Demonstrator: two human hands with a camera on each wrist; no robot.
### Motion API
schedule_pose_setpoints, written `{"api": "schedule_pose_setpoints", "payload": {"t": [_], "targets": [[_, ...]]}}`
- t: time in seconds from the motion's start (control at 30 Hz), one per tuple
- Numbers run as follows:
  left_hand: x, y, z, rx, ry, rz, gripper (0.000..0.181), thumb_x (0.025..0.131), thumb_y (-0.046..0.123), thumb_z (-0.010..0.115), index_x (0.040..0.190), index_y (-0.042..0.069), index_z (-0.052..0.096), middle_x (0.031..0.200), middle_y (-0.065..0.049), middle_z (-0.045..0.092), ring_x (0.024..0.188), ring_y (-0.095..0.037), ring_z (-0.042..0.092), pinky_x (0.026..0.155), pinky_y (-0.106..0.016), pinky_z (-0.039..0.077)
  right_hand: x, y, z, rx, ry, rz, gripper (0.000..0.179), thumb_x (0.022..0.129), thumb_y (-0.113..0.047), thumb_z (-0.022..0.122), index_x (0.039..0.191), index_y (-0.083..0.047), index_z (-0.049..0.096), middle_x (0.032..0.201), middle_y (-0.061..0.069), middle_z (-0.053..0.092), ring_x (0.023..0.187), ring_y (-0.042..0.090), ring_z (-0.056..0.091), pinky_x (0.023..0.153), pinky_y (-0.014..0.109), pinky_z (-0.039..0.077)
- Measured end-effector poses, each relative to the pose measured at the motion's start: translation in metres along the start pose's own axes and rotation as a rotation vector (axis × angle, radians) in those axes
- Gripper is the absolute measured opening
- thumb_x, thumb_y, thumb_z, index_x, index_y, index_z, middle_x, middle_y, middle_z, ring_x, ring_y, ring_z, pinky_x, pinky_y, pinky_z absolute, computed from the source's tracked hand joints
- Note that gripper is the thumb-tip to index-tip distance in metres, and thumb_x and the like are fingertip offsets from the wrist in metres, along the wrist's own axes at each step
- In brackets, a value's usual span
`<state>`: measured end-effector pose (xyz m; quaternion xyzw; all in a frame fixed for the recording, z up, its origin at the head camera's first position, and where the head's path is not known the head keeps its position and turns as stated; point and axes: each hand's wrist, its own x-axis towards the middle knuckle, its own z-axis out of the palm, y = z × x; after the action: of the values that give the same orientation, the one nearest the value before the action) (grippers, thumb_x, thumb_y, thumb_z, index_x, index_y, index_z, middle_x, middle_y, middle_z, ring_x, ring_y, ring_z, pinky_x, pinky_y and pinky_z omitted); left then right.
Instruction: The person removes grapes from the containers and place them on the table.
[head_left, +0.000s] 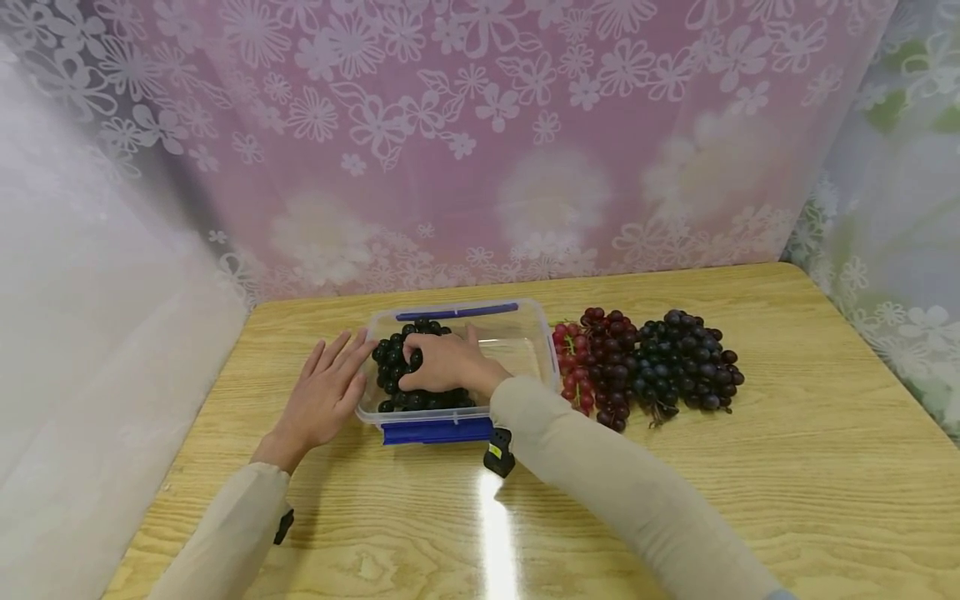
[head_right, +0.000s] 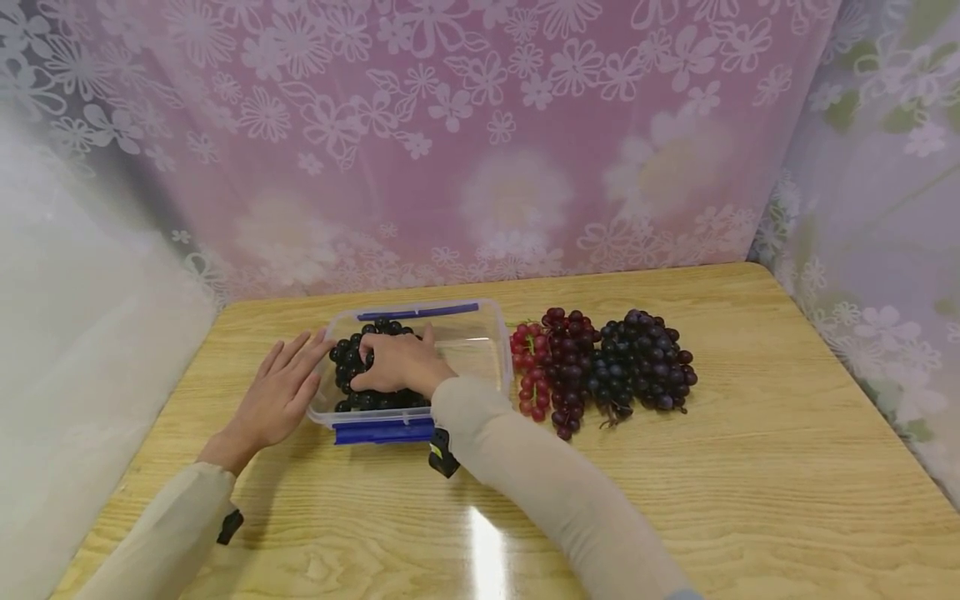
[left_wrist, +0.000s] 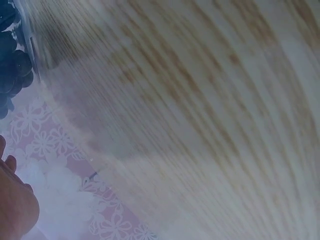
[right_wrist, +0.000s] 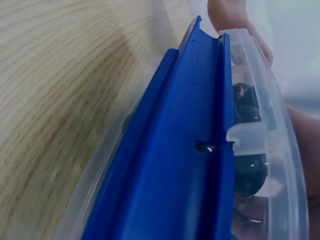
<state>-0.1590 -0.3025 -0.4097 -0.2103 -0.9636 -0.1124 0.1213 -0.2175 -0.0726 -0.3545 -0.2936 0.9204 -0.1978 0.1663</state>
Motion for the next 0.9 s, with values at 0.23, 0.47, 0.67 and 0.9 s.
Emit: {"api": "schedule_pose_setpoints", "payload": {"t": [0.23,0.47,0.67,0.9], "targets": [[0.001,0.002,-0.001,0.005,0.001,-0.006,0.048,0.105,0.032,0.031,0.150,0.015,0.033,0.155,-0.007,0.026,0.142,-0.030,0.017,0.114,-0.051,0.004,-0.003,0.005,-0.001,-0.012,0.057,-0.017,0.023,0.085,-0.047,0.063,0.095,-0.029,0.054,0.073,-0.013,0.060,0.077,0.010,0.058,0.109,0.061,-0.001],[-0.001,0.002,0.000,0.005,0.006,-0.012,0.050,0.103,0.024,0.040,0.151,0.017,0.031,0.154,-0.007,0.028,0.142,-0.030,0.019,0.113,-0.052,0.006,-0.007,0.010,-0.003,0.037,0.105,-0.034,0.024,0.084,-0.045,0.065,0.098,-0.029,0.056,0.094,-0.018,0.061,0.086,0.010,0.061,0.111,0.056,0.000],[-0.001,0.003,0.000,0.001,0.001,-0.009,0.054,0.102,0.022,0.042,0.153,0.020,0.026,0.155,-0.007,0.027,0.142,-0.030,0.018,0.113,-0.052,0.006,-0.011,0.015,-0.006,0.051,0.158,-0.047,0.023,0.084,-0.045,0.066,0.096,-0.028,0.057,0.084,-0.018,0.061,0.075,0.006,0.059,0.112,0.052,-0.002],[-0.002,0.003,-0.001,0.004,-0.007,-0.010,0.052,0.104,0.028,0.036,0.153,0.019,0.025,0.155,-0.008,0.026,0.142,-0.031,0.018,0.113,-0.051,0.005,-0.015,0.018,-0.012,0.082,0.213,-0.090,0.020,0.084,-0.040,0.066,0.094,-0.025,0.058,0.074,-0.014,0.060,0.063,0.006,0.056,0.113,0.049,0.000]]}}
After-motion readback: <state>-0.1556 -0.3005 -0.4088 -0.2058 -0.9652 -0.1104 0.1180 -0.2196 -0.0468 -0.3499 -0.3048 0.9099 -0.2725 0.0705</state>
